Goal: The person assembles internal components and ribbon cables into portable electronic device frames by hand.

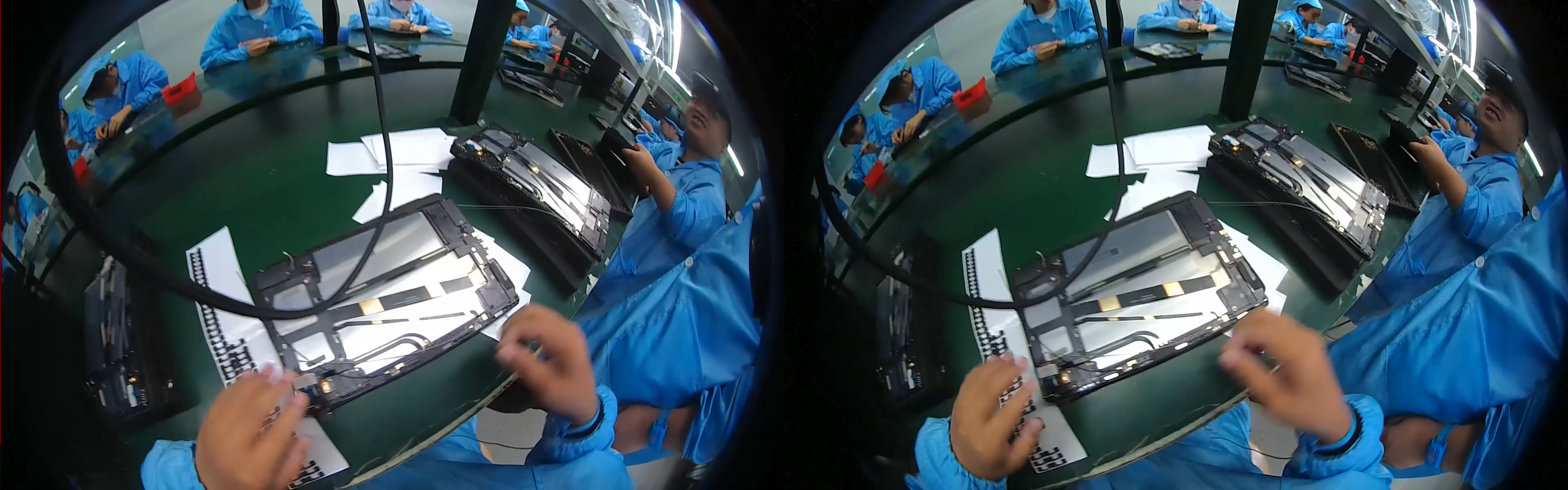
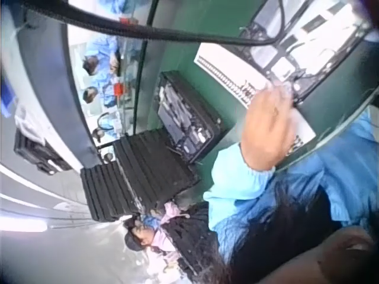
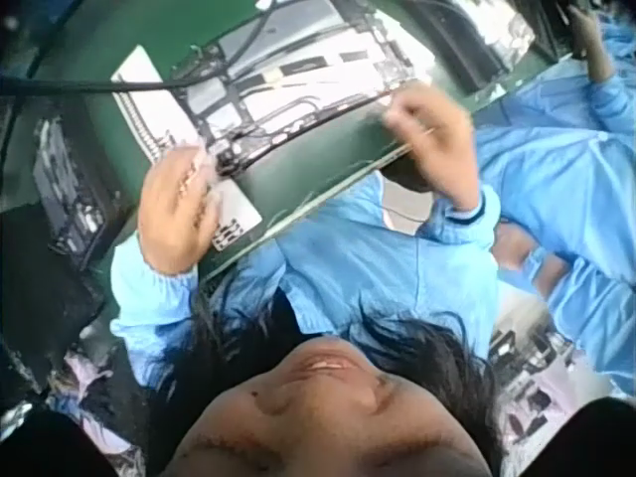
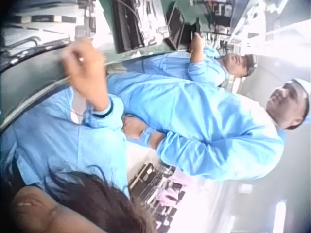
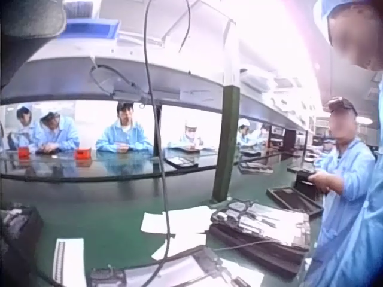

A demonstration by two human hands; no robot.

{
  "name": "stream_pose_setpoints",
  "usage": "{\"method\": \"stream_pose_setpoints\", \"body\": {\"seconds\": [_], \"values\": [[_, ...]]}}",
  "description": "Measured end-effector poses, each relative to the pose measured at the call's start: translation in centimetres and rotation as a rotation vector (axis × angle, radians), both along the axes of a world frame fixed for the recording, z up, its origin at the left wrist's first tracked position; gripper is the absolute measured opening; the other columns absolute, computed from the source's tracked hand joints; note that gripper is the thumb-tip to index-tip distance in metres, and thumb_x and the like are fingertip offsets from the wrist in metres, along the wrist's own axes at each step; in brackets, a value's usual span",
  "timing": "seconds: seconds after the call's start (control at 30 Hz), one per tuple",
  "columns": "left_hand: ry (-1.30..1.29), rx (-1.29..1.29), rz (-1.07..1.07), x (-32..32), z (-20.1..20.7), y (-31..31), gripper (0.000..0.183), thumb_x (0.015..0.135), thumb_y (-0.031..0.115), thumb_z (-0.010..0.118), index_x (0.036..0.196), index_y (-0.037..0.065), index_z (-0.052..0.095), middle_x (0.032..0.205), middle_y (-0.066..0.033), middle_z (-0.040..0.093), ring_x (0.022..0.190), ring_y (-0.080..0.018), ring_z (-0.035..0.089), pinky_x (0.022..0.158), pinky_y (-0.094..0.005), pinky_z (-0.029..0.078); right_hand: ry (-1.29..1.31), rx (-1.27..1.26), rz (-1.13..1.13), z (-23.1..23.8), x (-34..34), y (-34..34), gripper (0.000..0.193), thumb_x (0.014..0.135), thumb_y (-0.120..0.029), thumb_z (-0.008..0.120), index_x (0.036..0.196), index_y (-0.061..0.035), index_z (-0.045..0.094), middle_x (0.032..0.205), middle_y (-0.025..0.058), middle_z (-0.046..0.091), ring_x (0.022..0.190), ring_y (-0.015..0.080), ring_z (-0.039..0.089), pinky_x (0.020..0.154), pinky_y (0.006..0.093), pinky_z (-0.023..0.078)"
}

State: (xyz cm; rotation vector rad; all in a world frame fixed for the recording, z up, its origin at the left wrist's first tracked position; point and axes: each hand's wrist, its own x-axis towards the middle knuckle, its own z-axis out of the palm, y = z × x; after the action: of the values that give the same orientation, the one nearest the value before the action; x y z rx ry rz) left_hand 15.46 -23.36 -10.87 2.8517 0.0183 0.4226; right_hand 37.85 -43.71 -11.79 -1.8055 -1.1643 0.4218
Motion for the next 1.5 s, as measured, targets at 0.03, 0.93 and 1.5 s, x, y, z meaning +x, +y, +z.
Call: {"method": "stream_pose_setpoints", "body": {"seconds": [0.03,0.93,1.5], "values": [[0.040,-0.041,-0.081,1.8,0.7,-1.3,0.040,0.061,0.002,0.062,0.100,-0.007,0.055,0.108,-0.0235,0.051,0.098,-0.0381,0.052,0.083,-0.0440,0.044,0.108,0.027,-0.059,-0.3,1.8,-0.9,0.004,0.075,-0.002,0.059,0.077,-0.0005,0.055,0.086,0.0098,0.056,0.079,0.0224,0.054,0.069,0.0310,0.043],[-0.211,-0.021,-0.474,12.6,-4.1,-3.1,0.030,0.062,0.004,0.054,0.086,-0.014,0.056,0.101,-0.0223,0.052,0.093,-0.0353,0.053,0.073,-0.0373,0.050,-0.098,-0.017,0.095,-3.0,5.3,1.8,0.005,0.067,-0.004,0.060,0.071,-0.0047,0.057,0.110,0.0129,0.054,0.111,0.0329,0.041,0.092,0.0410,0.027],[-0.217,-0.449,-0.196,13.3,-6.6,-6.5,0.033,0.078,0.011,0.046,0.102,-0.011,0.052,0.117,-0.0200,0.047,0.107,-0.0323,0.047,0.090,-0.0365,0.040,-0.020,0.131,0.062,-3.7,6.1,1.1,0.012,0.055,-0.001,0.070,0.065,-0.0004,0.064,0.098,0.0135,0.061,0.100,0.0309,0.052,0.084,0.0385,0.040]]}}
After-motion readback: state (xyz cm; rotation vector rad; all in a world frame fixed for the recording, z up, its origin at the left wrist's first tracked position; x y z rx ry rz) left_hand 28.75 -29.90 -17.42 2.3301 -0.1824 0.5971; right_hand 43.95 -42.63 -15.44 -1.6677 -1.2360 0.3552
